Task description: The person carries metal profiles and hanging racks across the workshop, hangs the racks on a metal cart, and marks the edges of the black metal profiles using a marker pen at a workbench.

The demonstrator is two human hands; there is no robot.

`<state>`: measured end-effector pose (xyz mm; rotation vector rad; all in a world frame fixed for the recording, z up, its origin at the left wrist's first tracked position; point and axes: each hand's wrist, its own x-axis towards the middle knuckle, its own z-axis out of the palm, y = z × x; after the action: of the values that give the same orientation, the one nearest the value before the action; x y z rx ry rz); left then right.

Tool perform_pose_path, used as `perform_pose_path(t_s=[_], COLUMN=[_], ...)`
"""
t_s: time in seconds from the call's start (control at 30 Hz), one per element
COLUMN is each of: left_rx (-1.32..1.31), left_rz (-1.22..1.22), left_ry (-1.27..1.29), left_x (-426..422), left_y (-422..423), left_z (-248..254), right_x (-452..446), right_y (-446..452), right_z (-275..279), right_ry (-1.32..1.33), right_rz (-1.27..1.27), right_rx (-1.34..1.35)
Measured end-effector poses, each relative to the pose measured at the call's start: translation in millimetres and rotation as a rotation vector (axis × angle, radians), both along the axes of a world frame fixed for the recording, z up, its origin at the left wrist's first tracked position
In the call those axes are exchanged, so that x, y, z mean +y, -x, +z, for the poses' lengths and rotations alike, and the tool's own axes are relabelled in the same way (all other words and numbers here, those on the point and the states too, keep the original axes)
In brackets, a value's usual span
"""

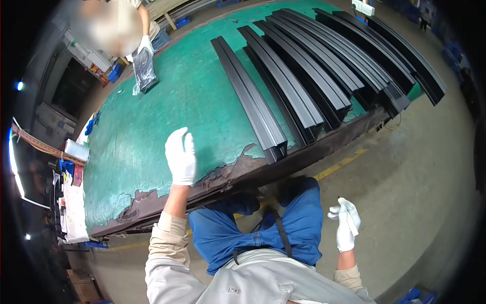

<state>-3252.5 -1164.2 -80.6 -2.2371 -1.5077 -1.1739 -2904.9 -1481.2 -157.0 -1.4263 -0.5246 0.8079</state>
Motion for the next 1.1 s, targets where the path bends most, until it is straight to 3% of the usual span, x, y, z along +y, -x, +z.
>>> perform_pose_path(t_s=[0.07,0.1,0.13,0.17,0.2,0.27,0.3,0.37,0.43,0.53,0.6,0.7,0.83,0.9,1.0,1.03,1.1], left_rx=[-0.271,-0.202,-0.335,-0.313,-0.609,-0.790,-0.787,-0.245,0.033,0.285,0.269,0.305,0.095,-0.153,-0.019,0.053,-0.109], left_rz=[-0.119,-0.209,-0.237,-0.300,-0.364,-0.365,-0.366,-0.248,-0.054,0.187,0.122,0.019,-0.111,-0.260,-0.660,-0.804,-0.963], left_ry=[0.195,0.195,0.342,0.319,0.470,0.431,0.431,0.042,-0.181,-0.111,0.159,0.175,0.200,0.193,0.228,0.304,0.303], left_x=[-21.3,-24.4,-33.3,-30.5,-36.8,-37.4,-38.0,-37.9,-37.7,-26.9,-9.2,-17.4,-42.4,-71.7,-132.3,-145.3,-163.2], left_y=[-57.2,-77.0,-103.3,-116.8,-132.3,-140.2,-131.3,-105.2,-74.5,-17.2,45.2,59.4,41.9,5.5,-57.1,-72.1,-99.1], left_z=[23.6,20.4,28.5,12.2,13.7,-3.6,-6.1,-8.0,10.3,5.7,-50.2,-42.1,-35.1,-20.5,20.1,24.7,1.1], right_x=[-0.8,0.6,3.9,5.9,7.3,15.2,15.9,13.5,8.2,6.4,10.7,22.7,37.0,40.9,49.7,51.4,53.0], right_y=[-2.3,-3.0,-2.8,-0.5,4.9,15.1,19.8,27.2,30.9,34.2,39.4,52.2,76.3,91.3,105.5,108.1,109.7], right_z=[2.2,4.4,6.9,9.6,13.9,18.7,18.5,16.9,12.8,1.8,2.9,4.3,10.0,13.5,23.0,31.0,41.8], right_ry=[0.018,0.035,0.054,0.065,0.060,0.023,0.021,0.005,-0.013,0.005,0.024,0.026,-0.043,-0.136,-0.294,-0.261,-0.171], right_rz=[-0.011,-0.008,0.005,0.061,0.056,-0.001,-0.002,0.025,-0.026,-0.001,0.054,0.097,0.167,0.151,0.171,0.191,0.226], right_rx=[-0.025,-0.044,-0.063,-0.065,-0.092,-0.145,-0.141,-0.095,-0.104,-0.077,-0.041,-0.009,0.125,0.216,0.397,0.087,-0.526])
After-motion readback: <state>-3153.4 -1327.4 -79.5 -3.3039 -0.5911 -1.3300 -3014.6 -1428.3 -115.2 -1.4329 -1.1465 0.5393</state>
